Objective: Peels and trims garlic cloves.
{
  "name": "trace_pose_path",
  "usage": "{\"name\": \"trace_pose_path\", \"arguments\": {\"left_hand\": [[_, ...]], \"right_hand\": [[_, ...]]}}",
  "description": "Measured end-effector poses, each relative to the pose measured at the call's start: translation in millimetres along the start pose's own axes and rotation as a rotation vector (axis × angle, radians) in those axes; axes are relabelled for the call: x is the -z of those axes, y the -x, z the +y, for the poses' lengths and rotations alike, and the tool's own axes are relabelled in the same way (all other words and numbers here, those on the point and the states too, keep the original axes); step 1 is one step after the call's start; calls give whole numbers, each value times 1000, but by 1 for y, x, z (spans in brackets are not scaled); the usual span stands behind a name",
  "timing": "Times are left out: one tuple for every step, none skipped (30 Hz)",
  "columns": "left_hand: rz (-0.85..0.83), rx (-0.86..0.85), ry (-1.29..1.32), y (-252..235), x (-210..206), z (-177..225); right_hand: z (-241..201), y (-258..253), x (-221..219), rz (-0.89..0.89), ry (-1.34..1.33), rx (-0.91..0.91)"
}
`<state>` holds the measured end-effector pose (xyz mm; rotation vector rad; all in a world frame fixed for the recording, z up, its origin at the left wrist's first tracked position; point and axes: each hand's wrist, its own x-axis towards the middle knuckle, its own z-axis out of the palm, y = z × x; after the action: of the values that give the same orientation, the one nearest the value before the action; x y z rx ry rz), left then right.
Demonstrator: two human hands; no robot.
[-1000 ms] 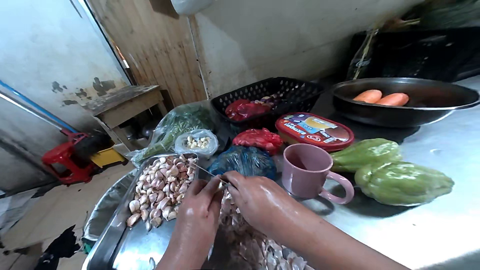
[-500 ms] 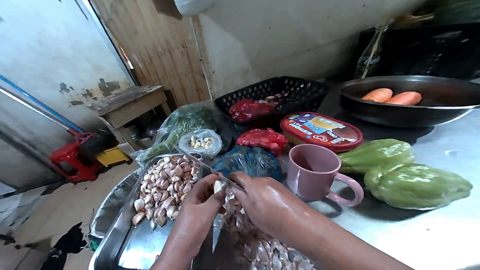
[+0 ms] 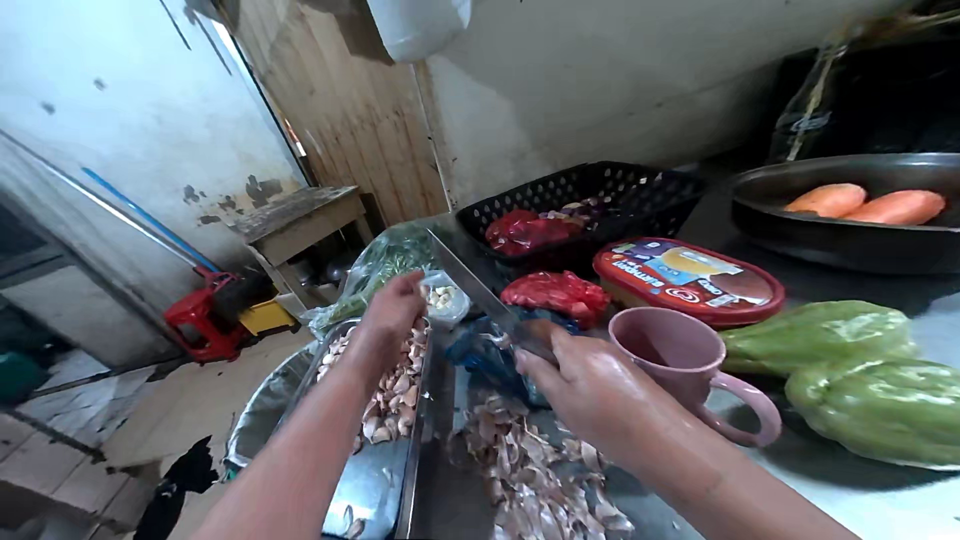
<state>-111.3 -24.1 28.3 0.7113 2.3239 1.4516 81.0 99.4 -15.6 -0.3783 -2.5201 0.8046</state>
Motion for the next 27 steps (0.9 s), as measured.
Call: {"name": "trace_pose_path", "arguments": {"left_hand": [[11,-16,-29,-15,2,7],[24,-35,-51,-27,4,13],[43,-48,-65,-34,5,19],[68,-60,-65,-37,6,23],[85,-73,-62,-36,7,28],[95,-92,-66,-31,9,31],[102,-114,-81,-25,12,33],[104,-129,-100,-19,15,34],[107,-136,-117,-12,19,34],[111,-136,-142,-4,24,32],[111,-128,-170,5,28,30],[106,-110,-198,14,32,27],[95,-94,-232,22,36,24],[79,-84,-274,30,40,19],[64,-78,-321,37,43,15],[47,-79,-383,43,46,11],[18,-78,-458,49,49,7],[-11,-75,-526,54,51,3],[-49,-78,-584,59,53,0],[-83,-81,-620,66,54,-3],[-116,-93,-658,69,55,-9],[-144,-117,-700,69,56,-16],[-160,-142,-739,67,57,-25],[-164,-145,-773,64,57,-33],[-159,-136,-799,62,56,-39],[-154,-118,-825,61,56,-43],[-148,-101,-857,61,56,-46]], "right_hand": [[2,1,-2,28,12,18],[2,1,-2,33,19,19],[1,2,-1,15,20,7],[2,2,-1,12,24,11],[2,2,0,10,20,16],[2,2,0,5,8,13],[1,3,1,-7,-10,3],[-1,2,3,-33,-36,-13],[-2,1,6,-87,-70,-34],[-3,0,8,-147,-107,-45],[-3,0,9,-207,-137,-45],[-4,-1,10,-273,-161,-39],[-5,-1,10,-328,-179,-28],[-6,0,12,-369,-186,-11],[-7,0,13,-408,-187,1],[-9,0,14,-441,-179,5],[-12,0,15,-476,-164,0],[-12,-1,14,-493,-146,-8],[-11,-2,12,-508,-137,-28],[-10,-3,10,-520,-135,-53],[-10,-5,8,-528,-136,-81],[-10,-6,6,-534,-138,-103],[-10,-7,6,-541,-136,-122],[-10,-8,6,-539,-130,-131],[-8,-9,5,-526,-125,-129],[-7,-9,5,-516,-118,-124],[-6,-10,5,-508,-110,-118]]}}
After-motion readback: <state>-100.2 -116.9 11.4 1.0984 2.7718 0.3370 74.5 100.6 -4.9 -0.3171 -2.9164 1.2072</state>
